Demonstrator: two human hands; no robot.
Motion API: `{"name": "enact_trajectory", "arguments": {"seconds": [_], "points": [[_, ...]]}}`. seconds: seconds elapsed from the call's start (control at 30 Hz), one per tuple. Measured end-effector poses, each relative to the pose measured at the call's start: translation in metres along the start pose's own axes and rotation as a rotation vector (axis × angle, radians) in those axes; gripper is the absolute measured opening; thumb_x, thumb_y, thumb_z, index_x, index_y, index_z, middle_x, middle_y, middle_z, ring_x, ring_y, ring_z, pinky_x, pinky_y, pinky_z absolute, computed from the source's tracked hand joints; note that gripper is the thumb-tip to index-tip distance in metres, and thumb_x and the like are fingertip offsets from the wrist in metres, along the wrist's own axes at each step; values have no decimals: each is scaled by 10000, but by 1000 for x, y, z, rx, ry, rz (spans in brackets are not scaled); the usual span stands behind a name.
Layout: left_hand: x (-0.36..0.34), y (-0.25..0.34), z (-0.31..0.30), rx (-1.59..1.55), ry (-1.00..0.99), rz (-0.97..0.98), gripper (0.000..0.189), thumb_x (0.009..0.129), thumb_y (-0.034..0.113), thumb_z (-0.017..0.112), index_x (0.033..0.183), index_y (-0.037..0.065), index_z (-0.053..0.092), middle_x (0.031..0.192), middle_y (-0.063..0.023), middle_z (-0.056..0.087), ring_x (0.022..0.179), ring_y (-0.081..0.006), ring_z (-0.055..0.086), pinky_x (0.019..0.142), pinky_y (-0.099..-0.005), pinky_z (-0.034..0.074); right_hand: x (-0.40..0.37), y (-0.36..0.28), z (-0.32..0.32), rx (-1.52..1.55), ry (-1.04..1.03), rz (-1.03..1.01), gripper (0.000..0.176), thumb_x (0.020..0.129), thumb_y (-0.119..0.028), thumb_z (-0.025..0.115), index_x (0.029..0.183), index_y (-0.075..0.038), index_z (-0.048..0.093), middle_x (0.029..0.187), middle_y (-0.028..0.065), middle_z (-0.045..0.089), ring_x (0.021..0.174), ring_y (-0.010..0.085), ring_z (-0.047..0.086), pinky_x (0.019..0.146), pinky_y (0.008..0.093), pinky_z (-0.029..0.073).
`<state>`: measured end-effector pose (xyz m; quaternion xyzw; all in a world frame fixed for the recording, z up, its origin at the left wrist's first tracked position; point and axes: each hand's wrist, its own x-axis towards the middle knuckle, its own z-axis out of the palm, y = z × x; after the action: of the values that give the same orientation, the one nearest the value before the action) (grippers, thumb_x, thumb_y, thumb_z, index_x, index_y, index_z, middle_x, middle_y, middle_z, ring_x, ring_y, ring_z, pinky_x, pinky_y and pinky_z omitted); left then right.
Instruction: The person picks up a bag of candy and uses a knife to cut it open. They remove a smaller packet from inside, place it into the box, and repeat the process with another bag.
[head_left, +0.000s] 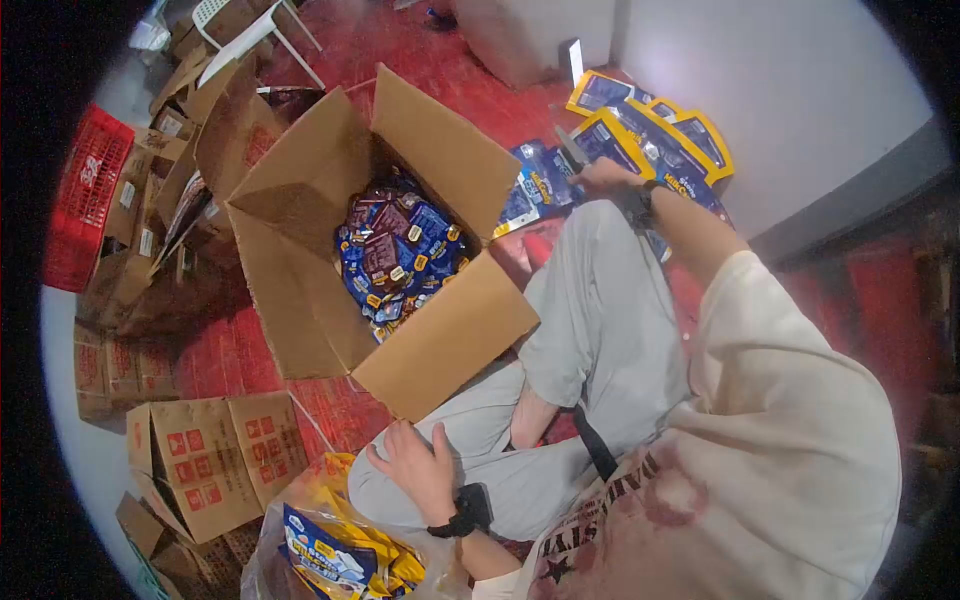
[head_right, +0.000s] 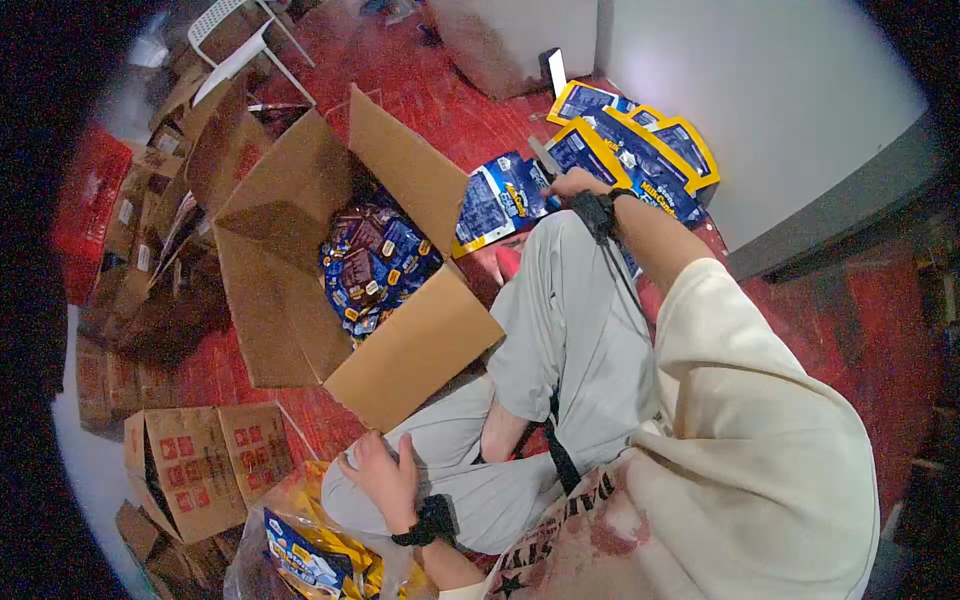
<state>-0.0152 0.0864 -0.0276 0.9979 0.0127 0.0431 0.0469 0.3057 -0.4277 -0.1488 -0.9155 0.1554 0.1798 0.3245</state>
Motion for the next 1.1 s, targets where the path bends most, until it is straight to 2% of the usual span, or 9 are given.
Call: {"name": "enact_trajectory", "arguments": {"seconds": [0.17,0.37,0.43,0.5,0.77,0.83,0.9,0.97,1.1], "points": [[1,1,-1,-23,-26,-19,483,913,358,698,1199,-24,619,1237,-190,657,1230,-335,570,1185,-601,203,42,42,28,-12,-120,-247,277,886,-343,770,1098,-165,786,842,91,724,826,241,714,741,365,548],[-7,1,-4,19,-103,2,588,902,362,688,1308,-44,558,1342,-230,605,1335,-351,505,1201,-589,196,-17,-34,27,219,29,29,333,860,-269,802,873,60,749,811,130,714,741,208,693,653,373,525],[-10,4,-7,31,-118,21,622,889,349,702,1342,-45,539,1360,-245,588,1353,-363,484,1206,-591,186,36,-3,62,953,-18,161,176,843,-136,807,830,12,714,776,121,695,676,178,652,585,357,497],[-9,10,-8,39,-138,-10,649,872,330,726,1360,-47,524,1378,-250,571,1373,-365,460,1206,-590,184,18,-27,54,1092,30,141,120,836,-31,785,848,-18,667,763,97,676,638,163,627,550,323,478],[-8,19,-7,44,-187,-78,733,890,407,721,1395,-68,485,1436,-279,523,1408,-408,421,1218,-575,180,59,-48,60,1003,128,56,109,873,-83,753,853,-5,681,743,80,671,605,174,645,513,364,503],[-13,17,-8,63,-185,-46,739,902,412,707,1392,-91,476,1432,-290,521,1409,-414,417,1219,-578,178,50,-51,57,724,7,112,183,878,-145,747,821,18,686,706,97,667,606,189,663,502,385,510],[-12,21,-8,56,-176,-55,752,905,418,701,1394,-104,468,1426,-292,524,1408,-413,418,1222,-576,171,43,-47,60,168,312,17,262,873,-212,745,807,36,694,682,119,670,578,198,661,479,379,501],[-14,18,-6,68,-165,-42,761,903,421,703,1402,-101,464,1429,-285,523,1413,-411,412,1224,-575,167,40,-42,62,677,50,210,301,863,-221,763,1034,15,685,830,134,711,664,196,714,478,375,546],[-14,24,-9,49,-160,-71,769,896,422,707,1408,-95,459,1442,-263,519,1427,-402,397,1226,-576,155,42,-31,91,1253,-262,274,197,951,-192,697,1041,-48,597,724,67,594,488,165,543,422,333,488]]}}
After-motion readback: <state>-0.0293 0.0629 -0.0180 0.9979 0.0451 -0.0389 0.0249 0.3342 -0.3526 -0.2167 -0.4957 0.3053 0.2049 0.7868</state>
